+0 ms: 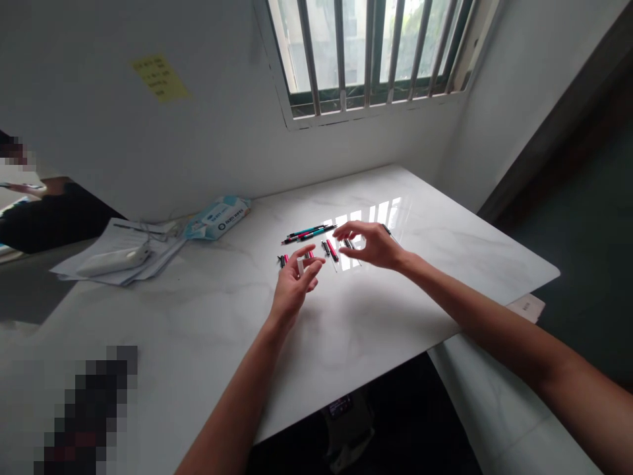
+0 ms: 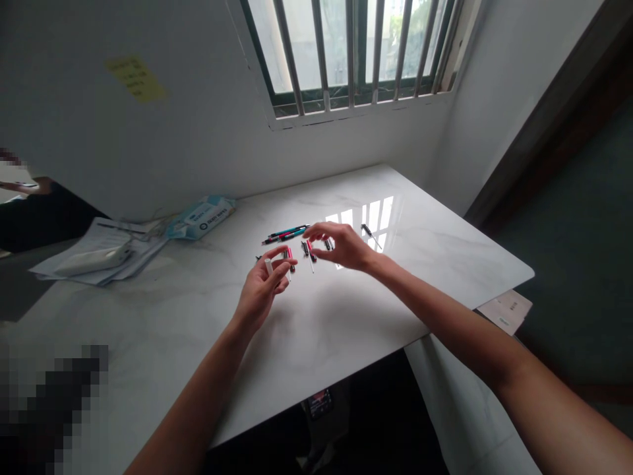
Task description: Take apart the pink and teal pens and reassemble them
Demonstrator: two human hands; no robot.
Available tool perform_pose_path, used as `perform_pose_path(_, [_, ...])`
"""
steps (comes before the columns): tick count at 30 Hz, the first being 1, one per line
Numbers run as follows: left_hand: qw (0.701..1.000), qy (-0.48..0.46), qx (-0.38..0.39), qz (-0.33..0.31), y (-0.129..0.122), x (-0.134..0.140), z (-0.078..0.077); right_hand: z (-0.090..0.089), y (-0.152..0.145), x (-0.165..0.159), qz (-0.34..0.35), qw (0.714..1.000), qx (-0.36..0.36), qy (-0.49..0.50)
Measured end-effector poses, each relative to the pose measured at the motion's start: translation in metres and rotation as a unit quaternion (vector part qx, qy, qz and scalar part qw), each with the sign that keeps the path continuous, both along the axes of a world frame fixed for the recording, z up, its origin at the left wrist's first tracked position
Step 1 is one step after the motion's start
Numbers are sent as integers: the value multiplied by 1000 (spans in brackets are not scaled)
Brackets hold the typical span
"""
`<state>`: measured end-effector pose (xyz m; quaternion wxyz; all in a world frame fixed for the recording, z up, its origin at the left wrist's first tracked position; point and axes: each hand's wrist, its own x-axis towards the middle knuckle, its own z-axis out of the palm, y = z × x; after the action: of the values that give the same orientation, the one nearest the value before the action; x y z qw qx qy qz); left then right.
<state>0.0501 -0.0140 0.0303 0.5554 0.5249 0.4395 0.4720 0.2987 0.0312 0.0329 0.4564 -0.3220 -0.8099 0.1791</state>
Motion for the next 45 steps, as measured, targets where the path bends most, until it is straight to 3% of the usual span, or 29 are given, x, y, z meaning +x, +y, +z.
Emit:
perform_pose_path(4, [999, -29, 6, 31, 3, -2, 4, -23, 38, 70, -162, 986, -17, -48])
perform_pose_path(7, [998, -46, -4, 36, 4, -2, 6, -40, 51, 103, -203, 975, -53, -73])
perform_pose_path(17, [998, -59, 5, 16, 6, -2, -3, -53, 54, 107, -201, 964, -107, -135])
perform_pose_path(23, [997, 13, 72, 30, 9, -8, -8, -51, 51, 110, -219, 963, -83, -136])
perform_pose_path(28, [996, -2, 77, 52, 9, -9, -8, -34, 35, 75, -204, 974, -87, -36])
perform_pose_path(30, [995, -26, 65, 66, 8, -7, -7, -23, 17, 44, -148, 980, -129, 36])
perform_pose_path(32, [994, -48, 53, 83, 8, -6, -6, -13, -8, 7, -50, 973, -205, 99])
perform_pose_path(35, [991, -70, 43, 105, 8, -5, -6, -6, -46, -40, 42, 952, -281, 117])
perform_pose_path(38, [988, -93, 32, 118, 10, -7, -6, -8, -64, -63, 14, 952, -265, 150])
perform_pose_path(41, [987, -113, 9, 114, 11, -8, -9, -11, -58, -60, -38, 942, -246, 227])
perform_pose_path(45, [996, -69, -45, 39, 5, -1, -14, -3, -42, -45, -46, 921, -261, 284])
